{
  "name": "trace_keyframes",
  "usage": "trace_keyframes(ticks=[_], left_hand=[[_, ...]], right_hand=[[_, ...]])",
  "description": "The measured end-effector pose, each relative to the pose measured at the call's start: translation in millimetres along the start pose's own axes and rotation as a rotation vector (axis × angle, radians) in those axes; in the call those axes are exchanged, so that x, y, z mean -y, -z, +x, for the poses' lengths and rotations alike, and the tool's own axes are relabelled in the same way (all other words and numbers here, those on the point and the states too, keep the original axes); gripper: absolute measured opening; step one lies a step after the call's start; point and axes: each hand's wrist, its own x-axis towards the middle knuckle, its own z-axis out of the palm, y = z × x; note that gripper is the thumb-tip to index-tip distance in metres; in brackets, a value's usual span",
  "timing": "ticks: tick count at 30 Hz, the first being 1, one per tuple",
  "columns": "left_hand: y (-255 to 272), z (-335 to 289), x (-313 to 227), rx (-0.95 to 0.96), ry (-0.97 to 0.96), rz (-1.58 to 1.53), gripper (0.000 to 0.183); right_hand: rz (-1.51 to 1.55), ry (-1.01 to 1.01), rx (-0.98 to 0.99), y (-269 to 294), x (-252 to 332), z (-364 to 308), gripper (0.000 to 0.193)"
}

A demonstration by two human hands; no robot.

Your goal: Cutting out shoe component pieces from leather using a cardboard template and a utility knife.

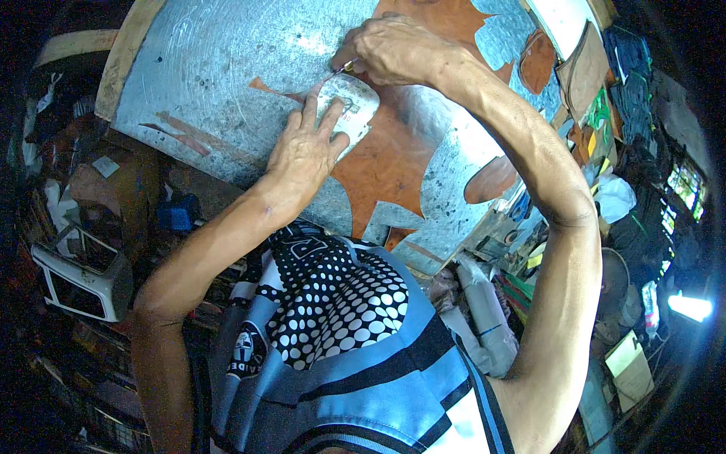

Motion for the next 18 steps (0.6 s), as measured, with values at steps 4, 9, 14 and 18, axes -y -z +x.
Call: trace_keyframes(ticks=[4, 9, 14, 18], left_hand=[[-2, -1, 1, -0.051, 0.006, -0.023, 0.026], [8, 3, 1, 0.132, -0.010, 0.083, 0.041], [-3, 1, 2, -0.041, 0.011, -0.006, 0.026], [0, 1, 2, -0.028, 0.007, -0.011, 0.027]], right_hand=[[0.088, 0.006, 0.006, -1, -6, 0, 0.028], [0.075, -0.058, 0.034, 4, -4, -5, 0.027], [0.134, -0.028, -0.028, -5, -8, -9, 0.028], [0.157, -0.028, -0.026, -10, -10, -13, 0.028]])
